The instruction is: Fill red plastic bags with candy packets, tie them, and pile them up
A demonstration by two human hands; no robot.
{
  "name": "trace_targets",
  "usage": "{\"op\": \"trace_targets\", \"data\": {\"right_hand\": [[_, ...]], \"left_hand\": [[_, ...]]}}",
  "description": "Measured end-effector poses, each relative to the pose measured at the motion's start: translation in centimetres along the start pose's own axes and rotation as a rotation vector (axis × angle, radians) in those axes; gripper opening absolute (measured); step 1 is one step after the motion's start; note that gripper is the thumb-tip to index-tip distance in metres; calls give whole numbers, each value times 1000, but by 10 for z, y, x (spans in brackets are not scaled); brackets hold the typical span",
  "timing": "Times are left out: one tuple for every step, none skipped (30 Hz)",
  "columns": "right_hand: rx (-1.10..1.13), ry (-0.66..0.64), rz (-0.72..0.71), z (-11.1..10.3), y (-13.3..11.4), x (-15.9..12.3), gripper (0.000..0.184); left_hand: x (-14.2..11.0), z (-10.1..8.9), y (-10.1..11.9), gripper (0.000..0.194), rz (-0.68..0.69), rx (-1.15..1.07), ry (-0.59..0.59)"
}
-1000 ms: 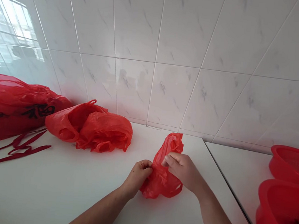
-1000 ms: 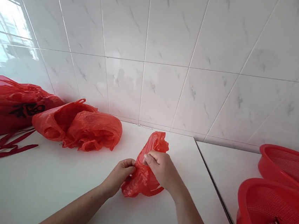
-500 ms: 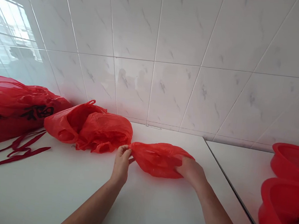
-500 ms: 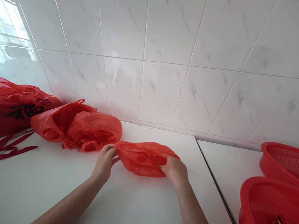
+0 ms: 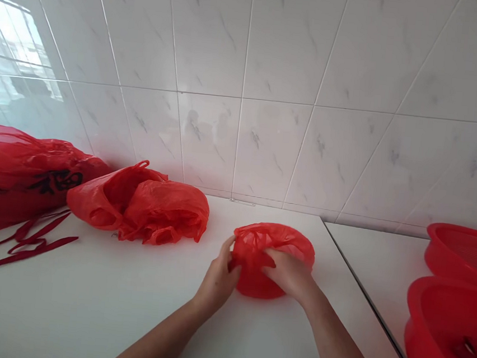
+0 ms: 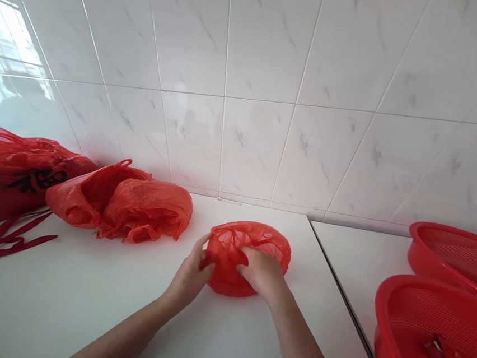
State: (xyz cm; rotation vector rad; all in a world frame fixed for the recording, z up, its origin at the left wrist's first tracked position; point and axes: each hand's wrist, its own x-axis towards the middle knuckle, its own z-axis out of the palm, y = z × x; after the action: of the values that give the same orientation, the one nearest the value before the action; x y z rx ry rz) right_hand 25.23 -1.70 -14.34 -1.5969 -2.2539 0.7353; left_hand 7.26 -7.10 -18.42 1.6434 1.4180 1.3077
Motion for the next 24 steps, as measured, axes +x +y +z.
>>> {"op": "trace_targets", "data": {"right_hand": [[7, -26, -28, -1, -3, -2, 21], [14, -54, -44, 0, -5, -3, 16], [16, -78, -46, 1, -6, -3, 14], [12, -86, -33, 2, -7, -3, 14], [3, -74, -6, 3, -7, -1, 16], [-12, -45, 34, 5, -6, 1, 19], [-28, -4, 80, 6, -4, 3, 23], [-41, 33, 124, 6, -2, 6, 26], [-51, 56, 163, 6, 0, 8, 27], [-57, 66, 193, 5, 2, 8, 28], [-59, 62, 209, 4, 2, 8, 29], [-58, 52, 211, 2, 1, 5, 30], [-56, 37, 201, 1, -3, 1, 32], [-54, 21, 187, -2, -8, -7, 35], [-49, 9, 154, -5, -16, -16, 39], [-40, 4, 109, -8, -25, -29, 42], [-29, 4, 59, -13, -34, -44, 44], [-7, 28, -47, -20, -43, -60, 45], [17, 69, -125, -28, -50, -78, 46], [29, 99, -170, -39, -55, -96, 45], [32, 120, -195, -52, -56, -114, 44], [33, 149, -185, -66, -53, -130, 43], [33, 179, -139, -82, -47, -144, 41], [35, 204, -39, -97, -36, -155, 38]], "left_hand": [[2, -1, -4, 66, -93, -153, 1], [3, -3, -9, 65, -167, -289, 0], [5, -4, -13, 64, -221, -400, 3], [7, -6, -17, 62, -261, -479, 18], [9, -8, -21, 59, -295, -529, 50], [10, -9, -24, 57, -328, -555, 90], [12, -11, -27, 55, -361, -564, 131], [14, -13, -30, 54, -389, -563, 161], [15, -15, -32, 54, -415, -553, 178], [16, -16, -32, 53, -429, -539, 182], [17, -18, -33, 51, -418, -522, 182], [17, -19, -32, 47, -396, -493, 190], [18, -20, -32, 42, -368, -460, 201], [18, -20, -31, 39, -344, -428, 210], [18, -20, -30, 39, -335, -402, 216], [18, -20, -30, 41, -337, -387, 214], [18, -19, -30, 45, -350, -378, 210], [18, -18, -31, 49, -366, -370, 207], [17, -17, -32, 54, -381, -361, 207], [17, -17, -33, 57, -390, -347, 208], [16, -17, -34, 58, -393, -330, 207], [15, -17, -34, 58, -390, -313, 202], [15, -17, -34, 58, -387, -301, 196], [14, -17, -34, 59, -385, -294, 186]]}}
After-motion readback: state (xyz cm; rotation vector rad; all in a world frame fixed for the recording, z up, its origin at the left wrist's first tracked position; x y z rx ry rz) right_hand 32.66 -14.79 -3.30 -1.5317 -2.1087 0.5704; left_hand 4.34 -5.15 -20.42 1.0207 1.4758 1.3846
